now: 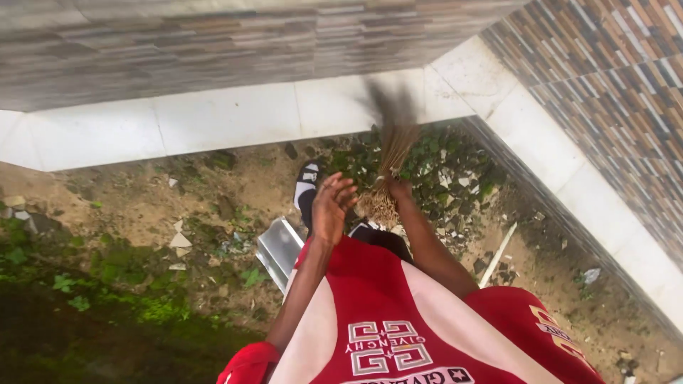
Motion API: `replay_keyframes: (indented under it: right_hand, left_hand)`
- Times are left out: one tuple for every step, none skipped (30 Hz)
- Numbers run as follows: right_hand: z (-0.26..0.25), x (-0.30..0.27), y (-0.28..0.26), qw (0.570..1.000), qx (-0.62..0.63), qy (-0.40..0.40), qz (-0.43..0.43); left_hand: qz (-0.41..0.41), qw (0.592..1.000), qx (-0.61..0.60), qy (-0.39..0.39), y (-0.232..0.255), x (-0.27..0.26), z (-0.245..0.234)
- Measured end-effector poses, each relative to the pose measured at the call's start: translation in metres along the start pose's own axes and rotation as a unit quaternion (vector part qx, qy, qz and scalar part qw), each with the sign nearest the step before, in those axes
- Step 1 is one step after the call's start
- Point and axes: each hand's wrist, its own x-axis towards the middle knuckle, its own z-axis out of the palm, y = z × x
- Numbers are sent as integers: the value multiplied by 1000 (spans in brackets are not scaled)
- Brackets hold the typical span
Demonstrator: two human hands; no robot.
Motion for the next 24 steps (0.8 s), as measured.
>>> replay_keyframes:
  right_hand:
    - [-9, -18, 9, 1000, -1, 2, 2]
    - [-16, -31, 7, 997, 60, 41, -6]
    - [-24, -45, 5, 989, 121, 79, -15]
    - [-27, -70, 3, 989, 122, 81, -15]
    - [-29, -96, 2, 989, 121, 64, -60]
    - [-31, -120, -1, 986, 122, 48, -106]
    - [-20, -106, 18, 985, 125, 50, -109]
    - [-10, -91, 35, 982, 98, 7, -160]
    - [-1, -75, 51, 975, 69, -37, -210]
    - [-3, -68, 49, 974, 73, -33, -211]
    - [-7, -61, 47, 979, 38, -70, -187]
    - [-8, -53, 45, 981, 5, -109, -162]
    - [-7, -30, 59, 981, 11, -107, -164]
    - [-8, -5, 72, 985, 41, -118, -118]
    - [-8, 21, 84, 986, 72, -129, -71]
    - [-14, 61, 105, 986, 73, -129, -75]
    - [-19, 101, 126, 989, 64, -116, -71]
    - [-22, 139, 148, 991, 56, -104, -65]
    - [-27, 140, 151, 991, 57, -105, -68]
    - [-33, 139, 154, 991, 91, -69, -75]
    - [-39, 138, 157, 988, 124, -33, -82]
    - [-45, 80, 158, 988, 128, -33, -82]
    - [-52, 33, 134, 989, 134, -3, -66]
    - [-58, -9, 87, 988, 143, 28, -49]
  left_hand:
    - [-2, 1000, -2, -1, -18, -3, 2]
    - [0, 1000, -16, -17, -29, -1, 6]
    - [2, 999, -31, -33, -40, 1, 10]
    - [2, 999, -31, -35, -50, 1, 12]
    - [6, 998, -45, -41, -61, 1, 14]
    - [12, 997, -57, -50, -72, 3, 17]
    - [13, 997, -56, -54, -82, 4, 17]
    - [21, 996, -62, -53, -93, 8, 19]
    - [29, 996, -68, -52, -103, 12, 22]
    - [29, 996, -66, -56, -111, 14, 23]
    - [31, 996, -67, -52, -120, 16, 24]
    - [33, 996, -67, -46, -129, 18, 25]
    - [33, 996, -62, -50, -135, 15, 23]
    - [34, 997, -43, -47, -142, 15, 24]
    - [35, 998, -24, -44, -147, 14, 24]
    - [39, 998, -24, -45, -151, 12, 22]
    - [37, 999, -7, -34, -154, 10, 20]
    - [35, 999, 11, -21, -157, 5, 17]
    - [38, 999, 13, -22, -158, 2, 16]
    - [37, 999, 20, -12, -159, -1, 14]
    - [36, 999, 26, -2, -159, -5, 14]
    - [36, 999, 30, -4, -161, -10, 15]
    - [37, 999, 29, -2, -162, -15, 16]
    - [39, 999, 30, -3, -162, -17, 19]
